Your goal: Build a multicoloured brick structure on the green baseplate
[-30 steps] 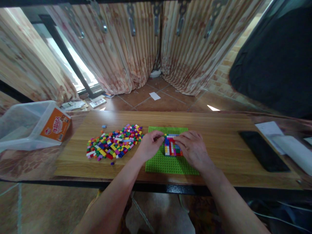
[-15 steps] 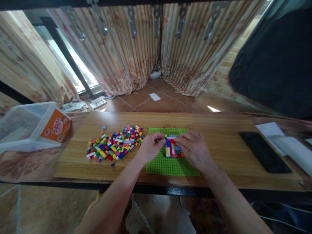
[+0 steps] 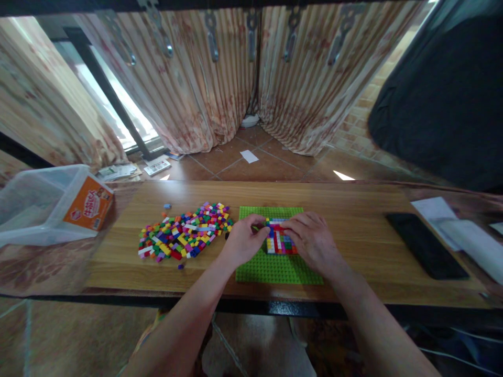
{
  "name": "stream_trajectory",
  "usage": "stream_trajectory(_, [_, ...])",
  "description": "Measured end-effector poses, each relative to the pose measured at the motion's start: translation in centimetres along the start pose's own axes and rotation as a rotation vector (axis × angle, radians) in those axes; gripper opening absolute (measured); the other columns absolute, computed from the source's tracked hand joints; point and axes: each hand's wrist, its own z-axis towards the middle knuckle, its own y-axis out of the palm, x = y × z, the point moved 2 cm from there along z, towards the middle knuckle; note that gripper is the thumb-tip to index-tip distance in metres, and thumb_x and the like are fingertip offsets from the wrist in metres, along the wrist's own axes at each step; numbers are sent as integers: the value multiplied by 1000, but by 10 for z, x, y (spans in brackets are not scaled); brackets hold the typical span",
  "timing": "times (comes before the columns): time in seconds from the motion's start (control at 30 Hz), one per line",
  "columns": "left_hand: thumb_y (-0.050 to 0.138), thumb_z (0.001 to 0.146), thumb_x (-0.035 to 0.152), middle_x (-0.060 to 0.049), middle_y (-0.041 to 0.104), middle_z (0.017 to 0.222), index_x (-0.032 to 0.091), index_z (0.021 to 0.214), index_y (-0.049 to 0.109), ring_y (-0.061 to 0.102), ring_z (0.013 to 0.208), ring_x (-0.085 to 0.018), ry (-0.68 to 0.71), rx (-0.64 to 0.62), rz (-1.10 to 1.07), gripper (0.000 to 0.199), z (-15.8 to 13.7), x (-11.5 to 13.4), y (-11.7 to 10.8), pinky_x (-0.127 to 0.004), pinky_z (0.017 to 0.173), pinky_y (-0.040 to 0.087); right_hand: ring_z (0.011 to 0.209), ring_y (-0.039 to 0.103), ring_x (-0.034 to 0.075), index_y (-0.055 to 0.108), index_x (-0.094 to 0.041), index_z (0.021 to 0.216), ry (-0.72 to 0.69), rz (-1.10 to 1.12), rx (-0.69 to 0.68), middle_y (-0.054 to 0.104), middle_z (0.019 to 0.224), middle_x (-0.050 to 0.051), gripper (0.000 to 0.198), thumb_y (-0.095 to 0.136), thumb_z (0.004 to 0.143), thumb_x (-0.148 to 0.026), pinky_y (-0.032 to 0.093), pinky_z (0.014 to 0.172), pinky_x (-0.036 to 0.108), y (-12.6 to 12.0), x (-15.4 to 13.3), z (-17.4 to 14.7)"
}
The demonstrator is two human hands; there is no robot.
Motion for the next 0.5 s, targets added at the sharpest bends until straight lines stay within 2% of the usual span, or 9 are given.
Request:
stream_trajectory(0.17, [61,84,19,-8,74,95,12,103,68,67,85,-18,-28,-3,12,21,1,2,0,-29,77,53,94,55,24,71,-21,95,92,13,17,70,97,6,18,53,96,-22,40,86,37,-4,2,1])
stream_trajectory(0.33, [61,85,22,-7,74,93,13,101,68,68,83,-18,-6,3,20,20,1,-1,1,-29,77,53,93,56,23,72,-23,98,35,-11,-48,71,96,4,19,53,95,-21,38,86,37,-3,-3,-1])
stream_trajectory(0.5, [61,85,22,-6,74,92,14,101,68,68,83,-17,4,2,5,20,1,-2,1,-28,76,53,92,55,23,73,-24,95,20,-75,-31,71,94,5,18,55,95,-22,37,86,37,-1,-7,-1])
